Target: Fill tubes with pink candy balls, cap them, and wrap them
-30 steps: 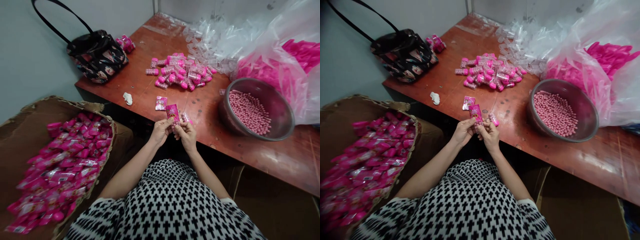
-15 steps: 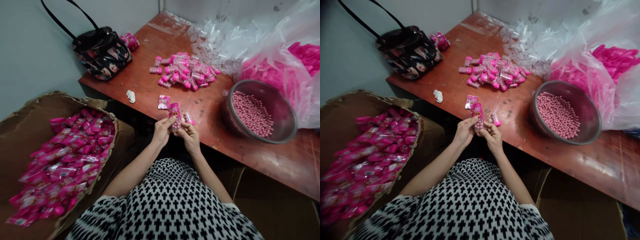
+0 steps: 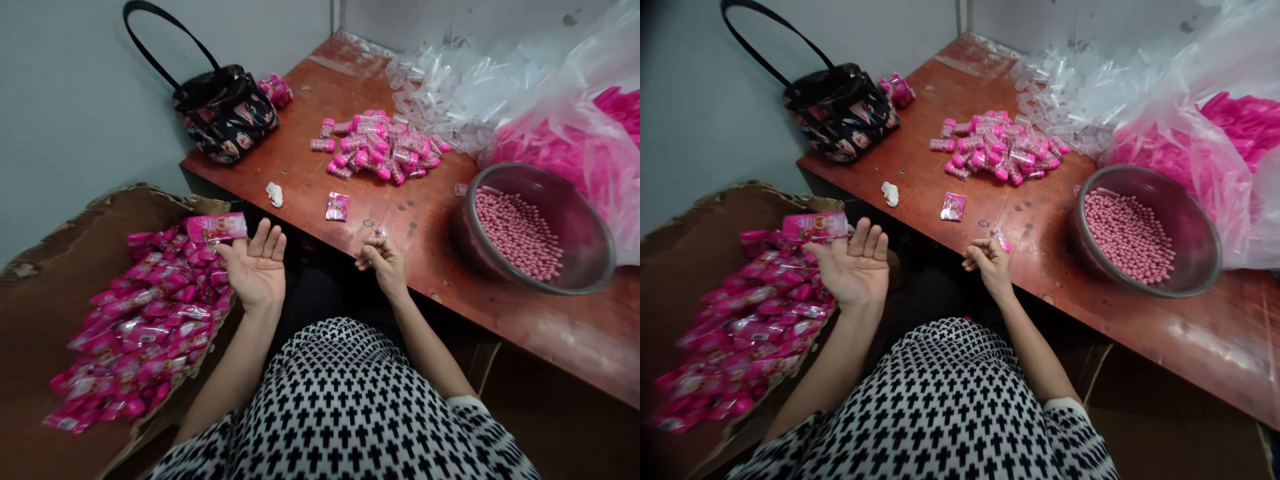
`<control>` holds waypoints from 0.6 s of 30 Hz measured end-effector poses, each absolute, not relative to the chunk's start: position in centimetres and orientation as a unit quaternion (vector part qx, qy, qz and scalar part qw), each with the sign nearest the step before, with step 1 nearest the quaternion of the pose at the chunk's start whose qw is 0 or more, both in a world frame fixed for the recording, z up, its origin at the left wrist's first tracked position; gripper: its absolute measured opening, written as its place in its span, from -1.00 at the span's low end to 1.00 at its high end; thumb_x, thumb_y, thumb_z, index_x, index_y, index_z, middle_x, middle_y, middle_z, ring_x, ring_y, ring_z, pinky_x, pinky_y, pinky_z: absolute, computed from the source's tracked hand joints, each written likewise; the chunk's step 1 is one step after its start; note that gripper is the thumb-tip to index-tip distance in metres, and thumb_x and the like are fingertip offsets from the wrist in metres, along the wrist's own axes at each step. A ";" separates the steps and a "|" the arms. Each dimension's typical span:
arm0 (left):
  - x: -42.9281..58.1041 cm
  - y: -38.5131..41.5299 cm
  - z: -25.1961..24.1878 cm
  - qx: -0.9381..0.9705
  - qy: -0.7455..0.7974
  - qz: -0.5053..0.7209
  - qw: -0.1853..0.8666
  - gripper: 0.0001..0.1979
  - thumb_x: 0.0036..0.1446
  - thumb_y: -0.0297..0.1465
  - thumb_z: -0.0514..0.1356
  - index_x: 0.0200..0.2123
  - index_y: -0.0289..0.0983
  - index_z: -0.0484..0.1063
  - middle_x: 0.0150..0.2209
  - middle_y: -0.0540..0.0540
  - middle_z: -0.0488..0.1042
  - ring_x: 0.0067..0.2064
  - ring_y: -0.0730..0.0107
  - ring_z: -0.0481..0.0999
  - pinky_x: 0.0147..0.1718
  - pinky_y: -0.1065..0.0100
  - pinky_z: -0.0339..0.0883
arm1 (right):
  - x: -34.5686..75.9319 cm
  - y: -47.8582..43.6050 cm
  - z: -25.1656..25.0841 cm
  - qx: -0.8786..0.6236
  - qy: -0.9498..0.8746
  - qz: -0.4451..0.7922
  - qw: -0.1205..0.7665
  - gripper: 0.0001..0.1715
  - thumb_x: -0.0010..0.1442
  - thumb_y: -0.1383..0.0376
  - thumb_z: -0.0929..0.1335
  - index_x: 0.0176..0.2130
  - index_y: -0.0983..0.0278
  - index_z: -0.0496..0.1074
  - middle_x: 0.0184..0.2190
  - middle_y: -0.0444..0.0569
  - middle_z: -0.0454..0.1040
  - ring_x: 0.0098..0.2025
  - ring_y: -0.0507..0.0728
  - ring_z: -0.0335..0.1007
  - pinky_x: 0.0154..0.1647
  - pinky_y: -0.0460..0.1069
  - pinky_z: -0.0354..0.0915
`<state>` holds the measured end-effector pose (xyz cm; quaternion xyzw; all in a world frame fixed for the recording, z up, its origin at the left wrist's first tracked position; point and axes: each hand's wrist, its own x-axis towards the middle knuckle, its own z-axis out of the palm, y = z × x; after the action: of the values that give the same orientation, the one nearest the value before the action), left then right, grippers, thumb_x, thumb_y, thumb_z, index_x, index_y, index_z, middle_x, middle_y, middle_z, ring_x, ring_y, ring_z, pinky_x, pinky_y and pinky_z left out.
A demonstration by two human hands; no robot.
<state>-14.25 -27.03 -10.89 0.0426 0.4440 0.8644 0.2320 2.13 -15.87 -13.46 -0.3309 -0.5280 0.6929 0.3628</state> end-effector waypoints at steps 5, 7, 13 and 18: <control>-16.3 -22.2 -14.0 0.220 0.642 0.719 0.152 -0.54 0.10 -0.08 0.13 0.01 -0.18 0.38 0.01 -0.16 0.48 0.05 0.21 0.45 0.09 0.13 0.25 | 3.2 -14.9 -14.6 -0.373 -0.546 0.666 0.344 -0.70 0.05 0.11 0.40 -0.33 0.27 0.34 -0.57 -0.18 0.49 -0.60 -0.03 0.41 -0.59 -0.14 0.35; -16.4 -19.3 -15.3 0.363 0.725 0.574 0.110 -0.57 0.10 -0.14 0.17 -0.01 -0.20 0.42 0.11 -0.16 0.38 0.20 0.14 0.27 0.20 0.08 0.06 | 3.2 -14.8 -14.7 -0.378 -0.557 0.659 0.336 -0.71 0.05 0.11 0.39 -0.36 0.27 0.34 -0.56 -0.17 0.49 -0.60 -0.03 0.40 -0.59 -0.14 0.34; -16.5 -15.1 -18.0 0.508 0.789 0.344 0.026 -0.72 0.17 -0.31 0.10 -0.07 -0.15 0.48 0.14 -0.09 0.35 0.27 0.04 0.12 0.23 -0.10 -0.13 | 3.1 -14.3 -13.8 -0.385 -0.585 0.634 0.329 -0.74 0.07 0.12 0.38 -0.36 0.26 0.36 -0.58 -0.17 0.47 -0.59 -0.02 0.39 -0.58 -0.12 0.32; -16.3 -15.3 -19.0 0.511 0.764 0.393 -0.011 -0.79 0.17 -0.35 0.12 -0.19 -0.16 0.53 0.08 -0.05 0.42 0.26 0.11 0.15 0.24 -0.06 -0.11 | 1.5 -12.1 -14.1 -0.381 -0.632 0.573 0.357 -0.71 0.08 0.08 0.36 -0.32 0.26 0.37 -0.45 -0.11 0.49 -0.45 0.02 0.43 -0.38 -0.04 0.39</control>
<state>-16.35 -15.30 -18.95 0.5110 0.7644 0.3930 -0.0106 1.50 -12.11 -14.07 -0.3810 -0.6321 0.5726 0.3568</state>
